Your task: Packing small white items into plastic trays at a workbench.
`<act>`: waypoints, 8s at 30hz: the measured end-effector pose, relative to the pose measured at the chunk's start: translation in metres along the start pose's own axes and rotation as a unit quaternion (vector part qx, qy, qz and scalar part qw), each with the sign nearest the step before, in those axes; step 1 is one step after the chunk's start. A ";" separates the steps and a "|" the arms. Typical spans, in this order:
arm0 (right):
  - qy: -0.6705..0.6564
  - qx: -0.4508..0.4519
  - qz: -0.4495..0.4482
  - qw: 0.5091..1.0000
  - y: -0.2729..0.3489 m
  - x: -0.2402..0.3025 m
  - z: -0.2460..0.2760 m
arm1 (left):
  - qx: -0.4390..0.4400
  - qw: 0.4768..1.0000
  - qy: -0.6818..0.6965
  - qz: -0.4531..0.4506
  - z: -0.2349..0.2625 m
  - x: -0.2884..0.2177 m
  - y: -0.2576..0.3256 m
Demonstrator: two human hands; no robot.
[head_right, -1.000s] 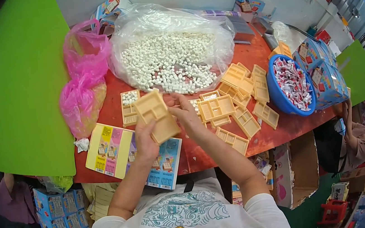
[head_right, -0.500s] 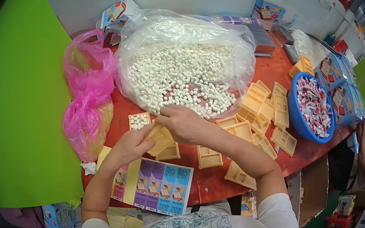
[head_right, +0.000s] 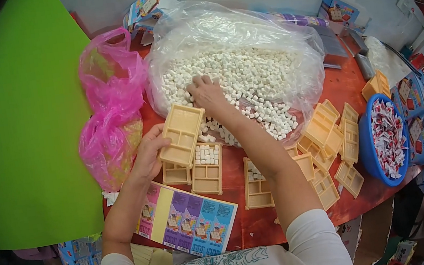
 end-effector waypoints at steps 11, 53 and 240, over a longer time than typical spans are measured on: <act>-0.694 -0.039 -0.330 0.638 0.008 -0.034 0.069 | -0.019 0.999 0.042 0.028 -0.022 0.037 -0.075; -0.048 -0.066 -0.011 0.997 0.105 0.000 0.102 | -0.003 0.986 0.164 0.014 -0.044 0.096 -0.049; -0.133 0.154 0.199 0.959 0.270 0.239 0.161 | -0.308 0.939 0.148 0.047 0.032 0.117 0.320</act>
Point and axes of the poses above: each hand's wrist, its own y-axis away from the middle knuckle, its own z-axis out of the back of the hand, x = y × z, the point moved 1 cm from there along -y, towards the middle knuckle, and after that the axes turned 15 degrees about y, right-handed, at the moved point
